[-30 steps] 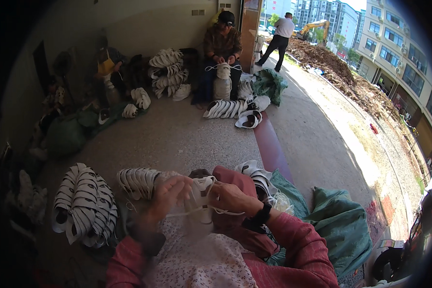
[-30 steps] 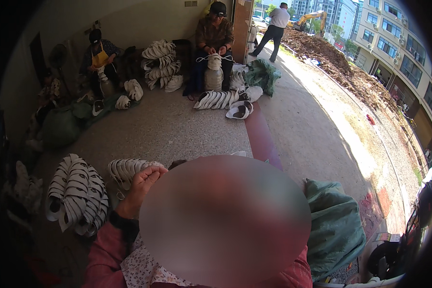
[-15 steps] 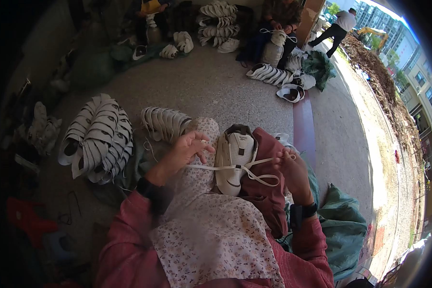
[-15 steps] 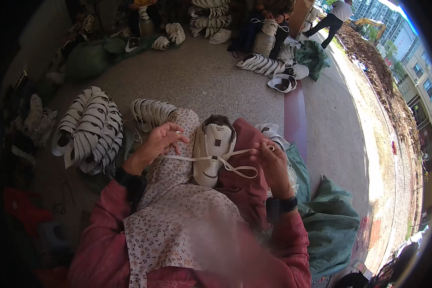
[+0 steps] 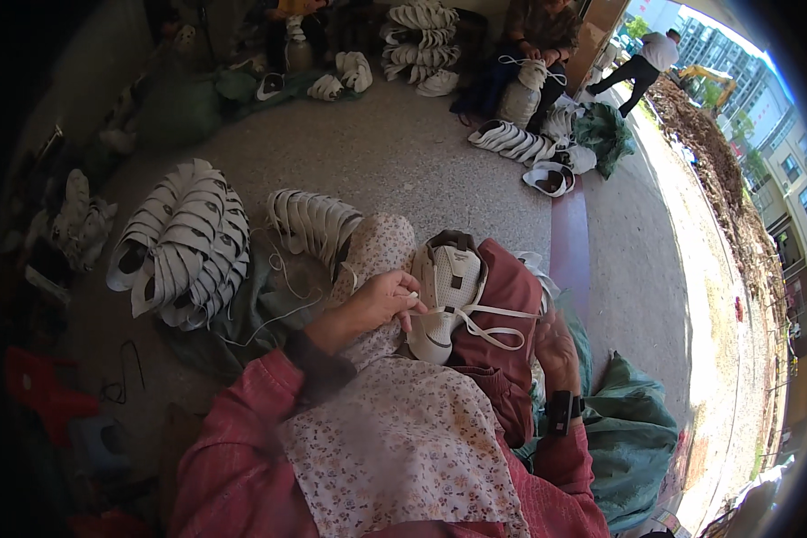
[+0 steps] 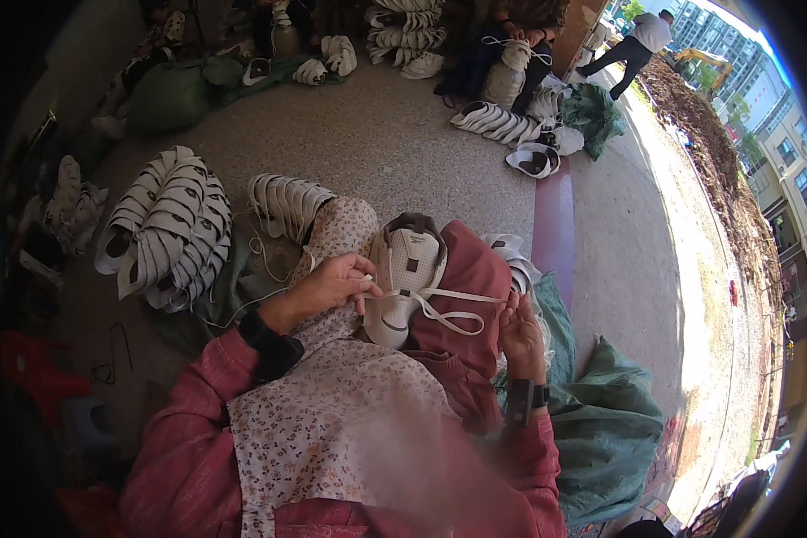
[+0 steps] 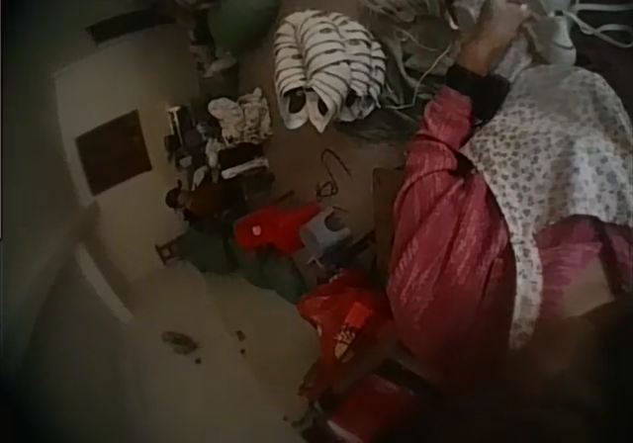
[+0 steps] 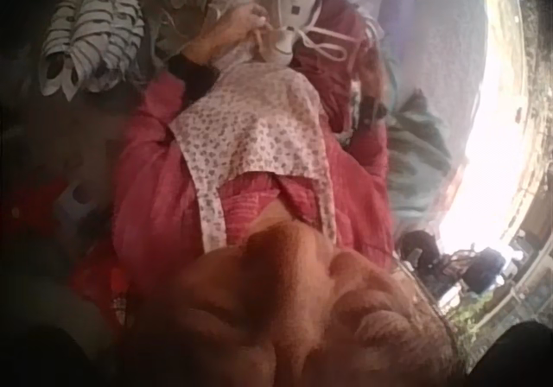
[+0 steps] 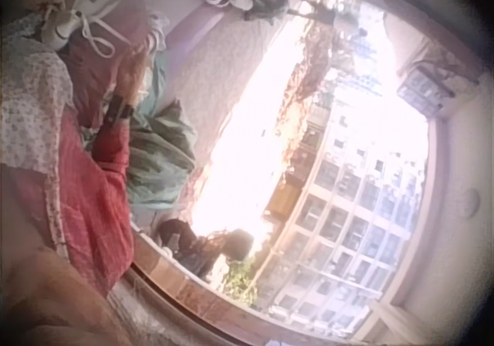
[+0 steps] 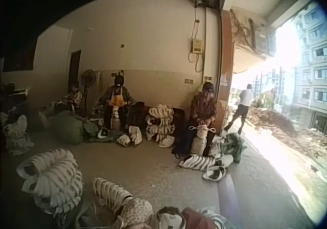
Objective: The person sits on the floor and threads white shoelaces through the eyelets of a white sneaker. They pull the laces tight, adjust the tongue, and repeat the lacing process on the same shoe multiple times.
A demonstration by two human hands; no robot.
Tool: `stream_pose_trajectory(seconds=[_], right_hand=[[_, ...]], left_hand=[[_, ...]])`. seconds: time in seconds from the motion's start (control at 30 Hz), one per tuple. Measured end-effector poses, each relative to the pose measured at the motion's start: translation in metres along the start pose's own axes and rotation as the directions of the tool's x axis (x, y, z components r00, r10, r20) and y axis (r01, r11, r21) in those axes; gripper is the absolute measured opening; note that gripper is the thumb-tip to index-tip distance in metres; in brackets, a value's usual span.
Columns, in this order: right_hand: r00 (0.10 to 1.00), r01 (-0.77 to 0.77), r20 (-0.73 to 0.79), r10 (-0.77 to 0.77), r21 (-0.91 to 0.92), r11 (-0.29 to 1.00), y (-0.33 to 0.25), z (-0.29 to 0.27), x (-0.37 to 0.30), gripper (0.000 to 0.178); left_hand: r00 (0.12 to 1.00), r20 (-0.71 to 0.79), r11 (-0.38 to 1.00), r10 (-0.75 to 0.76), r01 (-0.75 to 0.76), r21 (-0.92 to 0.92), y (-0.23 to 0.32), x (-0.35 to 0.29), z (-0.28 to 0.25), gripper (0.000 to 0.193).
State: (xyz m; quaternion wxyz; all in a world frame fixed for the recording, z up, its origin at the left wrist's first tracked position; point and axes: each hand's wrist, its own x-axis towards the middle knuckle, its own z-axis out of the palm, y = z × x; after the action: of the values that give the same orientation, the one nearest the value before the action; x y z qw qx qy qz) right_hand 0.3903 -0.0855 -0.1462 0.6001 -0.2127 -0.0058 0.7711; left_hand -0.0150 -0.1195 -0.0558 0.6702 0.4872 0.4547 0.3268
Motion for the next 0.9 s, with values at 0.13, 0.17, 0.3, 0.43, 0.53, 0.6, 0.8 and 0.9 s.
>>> stream_pose_trajectory(seconds=[0.13, 0.17, 0.3, 0.43, 0.53, 0.6, 0.8, 0.9], right_hand=[[0.998, 0.047, -0.031, -0.056, -0.249, 0.967, 0.02, 0.057, -0.016, 0.034], [0.999, 0.052, 0.012, -0.051, -0.348, 0.936, 0.021, 0.059, -0.017, 0.035], [0.998, 0.058, 0.015, -0.055, -0.301, 0.952, 0.018, 0.045, -0.01, 0.039], [0.999, 0.002, 0.053, 0.007, -0.184, 0.983, 0.012, 0.032, 0.0, 0.034], [0.991, -0.036, 0.116, 0.065, -0.241, 0.97, 0.017, 0.045, 0.002, 0.029], [0.989, 0.015, 0.142, 0.045, -0.393, 0.919, 0.024, 0.064, 0.0, 0.026], [0.987, 0.07, 0.131, 0.089, -0.864, 0.499, 0.051, 0.132, -0.022, 0.022], [0.977, 0.11, 0.143, 0.157, -0.972, 0.206, 0.083, 0.166, -0.043, 0.021]], left_hand=[[1.0, -0.017, 0.986, 0.018, -0.02, -0.164, 0.008, -0.01, 0.001, 0.038], [1.0, 0.005, 0.969, 0.026, -0.024, -0.247, 0.007, -0.011, -0.001, 0.038], [0.99, 0.103, 0.84, 0.096, -0.025, -0.542, 0.013, -0.016, -0.006, 0.032], [0.987, -0.009, 0.902, 0.158, -0.148, -0.407, 0.028, -0.019, -0.014, 0.024], [0.982, -0.073, 0.968, 0.174, -0.184, -0.169, 0.026, -0.014, -0.02, 0.023], [0.977, -0.101, 0.98, 0.19, -0.194, -0.035, 0.02, -0.01, -0.02, 0.024], [0.967, -0.166, 0.98, 0.192, -0.179, 0.089, 0.016, -0.001, -0.005, 0.042], [0.99, -0.113, 0.995, 0.082, -0.088, -0.052, 0.019, -0.005, -0.005, 0.044]])
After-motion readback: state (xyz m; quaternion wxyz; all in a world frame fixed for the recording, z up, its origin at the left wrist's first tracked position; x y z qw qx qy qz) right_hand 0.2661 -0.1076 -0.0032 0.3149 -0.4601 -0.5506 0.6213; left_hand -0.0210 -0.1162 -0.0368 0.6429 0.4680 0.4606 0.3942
